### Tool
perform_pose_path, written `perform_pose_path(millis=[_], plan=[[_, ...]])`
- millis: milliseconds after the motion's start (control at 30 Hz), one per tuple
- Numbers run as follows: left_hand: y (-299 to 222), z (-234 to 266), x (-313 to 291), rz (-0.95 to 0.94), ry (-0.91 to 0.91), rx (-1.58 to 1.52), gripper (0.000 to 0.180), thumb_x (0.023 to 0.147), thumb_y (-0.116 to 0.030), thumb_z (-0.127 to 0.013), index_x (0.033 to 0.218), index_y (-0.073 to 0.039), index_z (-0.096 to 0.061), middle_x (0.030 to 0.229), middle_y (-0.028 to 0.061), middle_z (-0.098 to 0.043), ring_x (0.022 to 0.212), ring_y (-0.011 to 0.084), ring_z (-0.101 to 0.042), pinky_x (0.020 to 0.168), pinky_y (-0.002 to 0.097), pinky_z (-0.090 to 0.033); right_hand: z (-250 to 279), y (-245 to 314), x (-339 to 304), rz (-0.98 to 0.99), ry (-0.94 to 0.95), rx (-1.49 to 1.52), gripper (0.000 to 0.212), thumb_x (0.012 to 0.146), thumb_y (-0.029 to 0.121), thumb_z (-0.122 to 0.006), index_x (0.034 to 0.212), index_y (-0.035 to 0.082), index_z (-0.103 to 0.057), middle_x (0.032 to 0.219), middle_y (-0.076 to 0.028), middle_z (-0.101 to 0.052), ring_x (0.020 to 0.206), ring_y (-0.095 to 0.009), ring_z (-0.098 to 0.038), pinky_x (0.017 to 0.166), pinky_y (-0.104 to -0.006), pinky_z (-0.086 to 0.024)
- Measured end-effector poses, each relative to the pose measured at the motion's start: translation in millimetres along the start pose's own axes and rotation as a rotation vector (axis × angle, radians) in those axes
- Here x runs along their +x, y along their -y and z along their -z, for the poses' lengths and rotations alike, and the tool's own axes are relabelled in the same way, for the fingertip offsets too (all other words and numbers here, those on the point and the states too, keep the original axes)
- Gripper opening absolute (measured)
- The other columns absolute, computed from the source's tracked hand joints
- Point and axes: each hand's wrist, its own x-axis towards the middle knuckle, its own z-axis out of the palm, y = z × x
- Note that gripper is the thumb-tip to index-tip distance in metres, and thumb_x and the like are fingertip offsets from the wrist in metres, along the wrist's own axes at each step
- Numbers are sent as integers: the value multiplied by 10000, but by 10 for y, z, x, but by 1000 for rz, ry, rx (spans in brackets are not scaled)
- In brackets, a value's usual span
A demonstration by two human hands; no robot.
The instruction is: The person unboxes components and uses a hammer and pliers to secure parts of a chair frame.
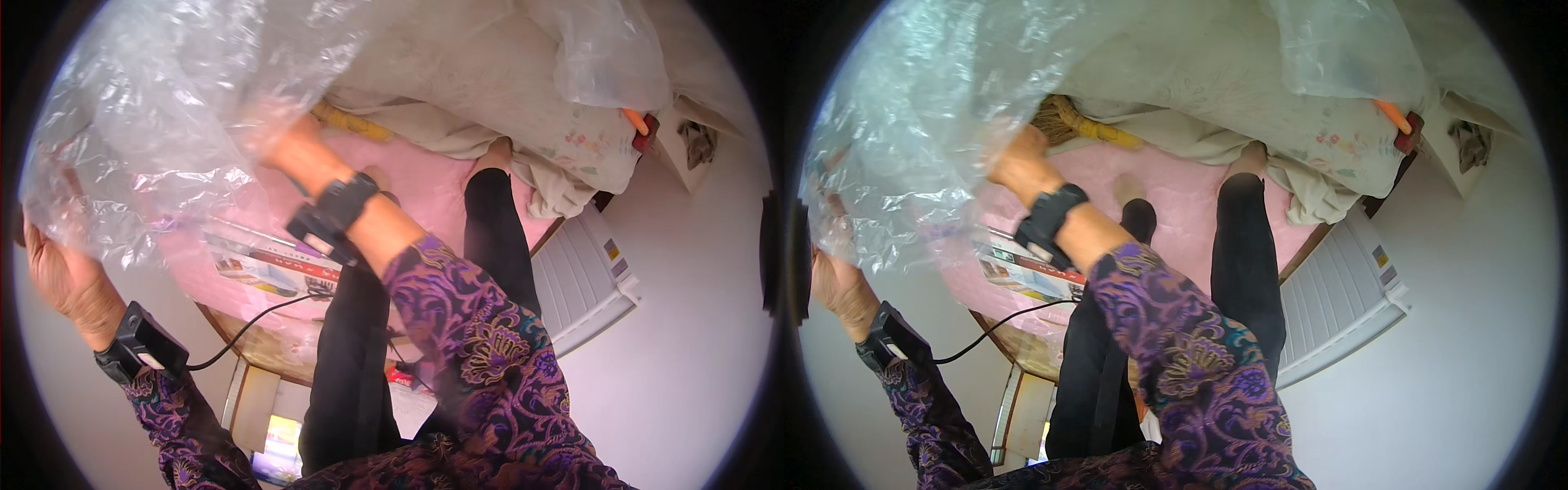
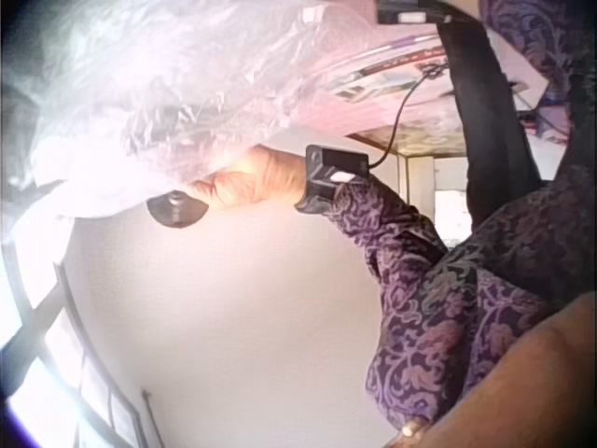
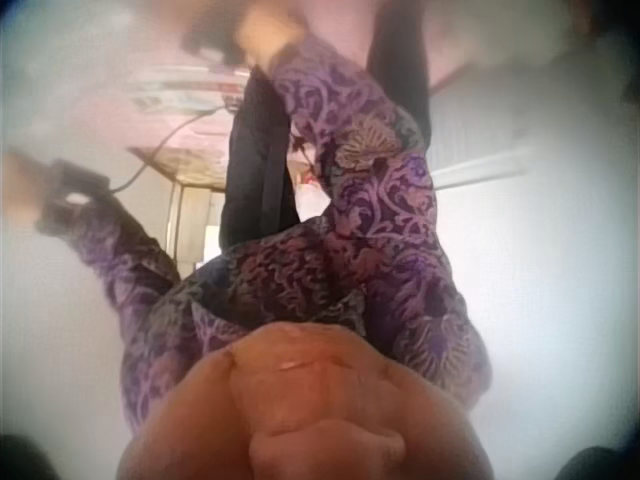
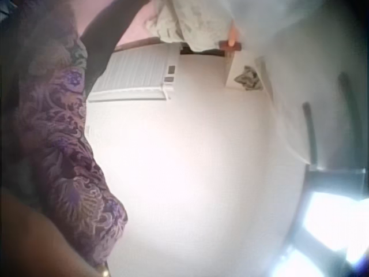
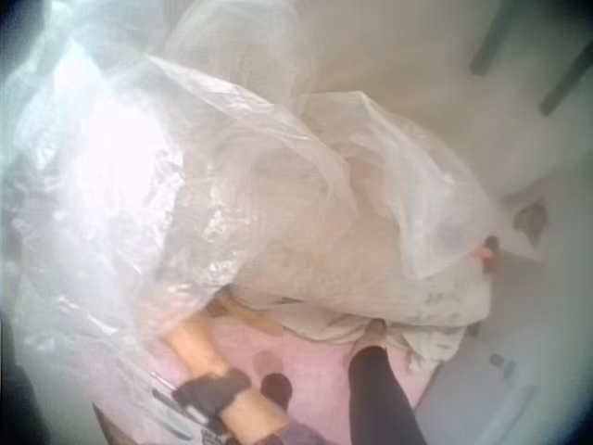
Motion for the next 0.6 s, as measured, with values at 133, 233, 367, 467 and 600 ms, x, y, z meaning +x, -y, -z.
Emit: perform_pose_path(millis=[133, 233, 367, 467, 600], plan=[[193, -197, 53, 76, 143, -88, 320, 888, -97, -369, 1151, 76, -426, 1219, 201, -434, 1139, 283, -402, 1002, 412, -270, 329, -168, -518, -376, 162, 183, 350, 713, 246, -555, 997, 42, -563, 951, -176, -596, 878, -340, -569, 742, -417, -450], [213, -314, 91, 34, 160, -80, 321, 891, -95, -367, 1160, 75, -408, 1218, 185, -441, 1139, 273, -404, 1006, 408, -264, 584, -196, -828, -531, 228, 78, 385, 730, 256, -537, 1014, -4, -520, 930, -211, -588, 885, -363, -557, 734, -435, -442], [271, -332, 69, -70, 156, -221, 324, 901, -117, -355, 1169, 56, -404, 1217, 165, -446, 1143, 251, -404, 1000, 404, -274, 1018, -361, -1200, -702, 216, -108, 383, 722, 263, -553, 1014, 21, -501, 951, -210, -578, 912, -365, -540, 767, -446, -426], [255, -243, 48, -201, -402, -100, 305, 903, -145, -364, 1131, 41, -445, 1186, 147, -475, 1105, 240, -439, 982, 390, -306, 1314, -489, -1436, -661, 161, -94, 408, 687, 288, -562, 992, 29, -482, 939, -217, -573, 900, -389, -528, 750, -450, -423], [495, -368, 164, -202, -453, -78, 272, 896, -154, -389, 1072, 25, -491, 1127, 125, -510, 1061, 219, -464, 967, 372, -325, 2089, -574, -1618, -629, -6, -91, 455, 696, 313, -598, 1027, 19, -490, 941, -210, -567, 889, -377, -533, 738, -401, -439]])
